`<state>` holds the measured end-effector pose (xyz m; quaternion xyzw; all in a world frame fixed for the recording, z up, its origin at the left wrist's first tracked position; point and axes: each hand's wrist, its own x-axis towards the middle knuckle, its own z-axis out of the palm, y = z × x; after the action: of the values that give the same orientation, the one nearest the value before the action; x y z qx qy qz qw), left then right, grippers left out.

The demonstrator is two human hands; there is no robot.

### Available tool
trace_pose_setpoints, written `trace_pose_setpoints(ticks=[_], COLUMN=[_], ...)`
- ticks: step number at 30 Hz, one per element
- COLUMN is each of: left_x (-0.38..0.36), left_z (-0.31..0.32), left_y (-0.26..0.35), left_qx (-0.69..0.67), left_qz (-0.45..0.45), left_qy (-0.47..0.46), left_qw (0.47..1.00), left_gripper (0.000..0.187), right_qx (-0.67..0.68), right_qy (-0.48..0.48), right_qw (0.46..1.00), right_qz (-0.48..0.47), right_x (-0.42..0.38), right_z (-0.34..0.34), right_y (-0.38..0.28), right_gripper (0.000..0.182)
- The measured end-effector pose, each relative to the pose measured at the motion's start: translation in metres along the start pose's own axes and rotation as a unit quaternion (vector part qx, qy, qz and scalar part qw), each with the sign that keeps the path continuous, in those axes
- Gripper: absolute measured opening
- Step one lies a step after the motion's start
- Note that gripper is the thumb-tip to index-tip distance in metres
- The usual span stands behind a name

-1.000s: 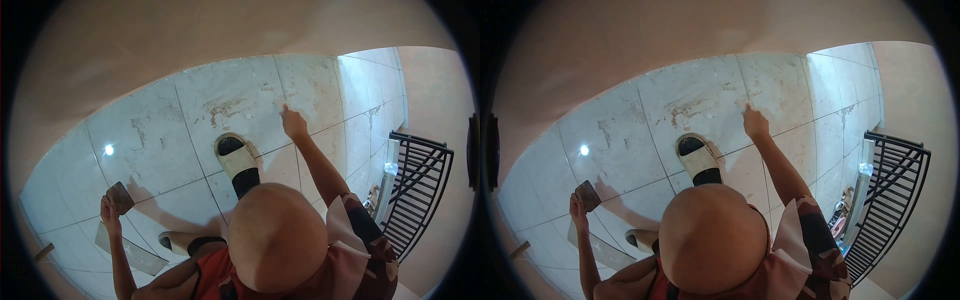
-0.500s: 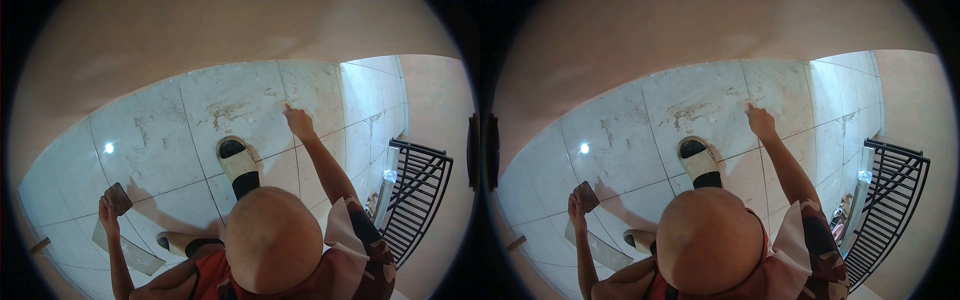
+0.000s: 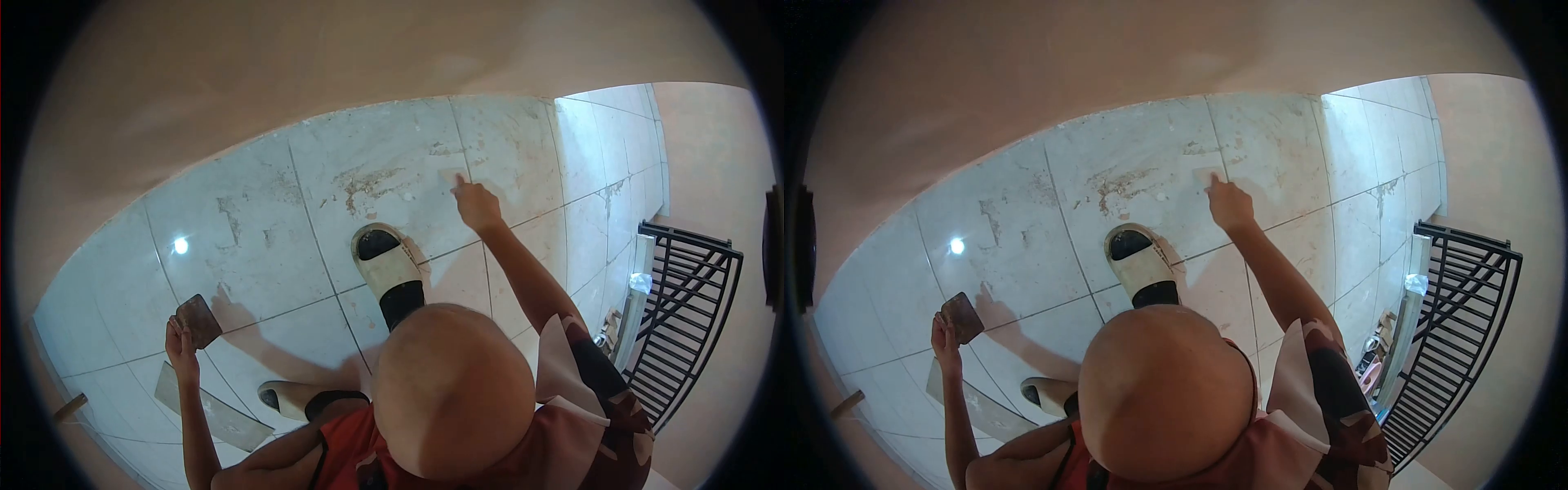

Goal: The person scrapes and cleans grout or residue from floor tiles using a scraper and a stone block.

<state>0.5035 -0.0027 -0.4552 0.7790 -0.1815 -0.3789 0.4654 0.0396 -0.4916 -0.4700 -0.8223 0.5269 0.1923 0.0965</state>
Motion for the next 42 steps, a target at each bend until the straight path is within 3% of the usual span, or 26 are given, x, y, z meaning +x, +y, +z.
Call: trace_pose_setpoints(ticks=[1, 7, 17, 22, 26, 28, 34, 39, 42], left_x=[-0.001, -0.001, -0.006, -0.015, -0.01, -0.014, -0.019, -0.022, -0.024], left_z=[0.011, 0.0, -0.003, -0.006, -0.001, -0.003, 0.005, -0.014, -0.017], left_y=[0.015, 0.009, 0.0, 0.008, 0.007, 0.015, 0.026, -0.004, 0.0], left_qx=[-0.019, -0.026, -0.026, -0.045, -0.017, -0.04, -0.038, -0.027, -0.04], left_qz=[0.012, -0.006, 0.014, -0.017, 0.038, 0.001, 0.017, 0.022, 0.013], left_qy=[0.034, -0.021, 0.041, 0.022, 0.075, 0.048, 0.07, 0.037, 0.042], left_qw=[0.999, 0.999, 0.999, 0.999, 0.996, 0.998, 0.997, 0.999, 0.998], left_gripper=[0.014, 0.019, 0.023, 0.022, 0.022, 0.022, 0.021, 0.024, 0.028], right_qx=[0.0, 0.031, 0.015, 0.028, 0.004, 0.007, -0.01, -0.015, -0.012], right_qy=[-0.001, 0.013, 0.015, -0.017, -0.005, -0.027, -0.024, -0.039, -0.027], right_qw=[1.0, 0.999, 0.999, 0.999, 1.0, 0.999, 0.999, 0.998, 0.999], right_qz=[0.001, 0.028, 0.027, 0.035, 0.025, 0.028, 0.027, 0.057, 0.028], right_x=[0.003, 0.015, 0.026, 0.035, 0.03, 0.041, 0.036, 0.037, 0.04], right_z=[-0.002, -0.011, -0.019, -0.025, -0.021, -0.029, -0.013, -0.023, -0.008], right_y=[-0.001, -0.017, -0.02, -0.018, -0.023, -0.018, -0.017, -0.02, -0.008], right_gripper=[0.038, 0.036, 0.032, 0.034, 0.032, 0.031, 0.028, 0.029, 0.03])
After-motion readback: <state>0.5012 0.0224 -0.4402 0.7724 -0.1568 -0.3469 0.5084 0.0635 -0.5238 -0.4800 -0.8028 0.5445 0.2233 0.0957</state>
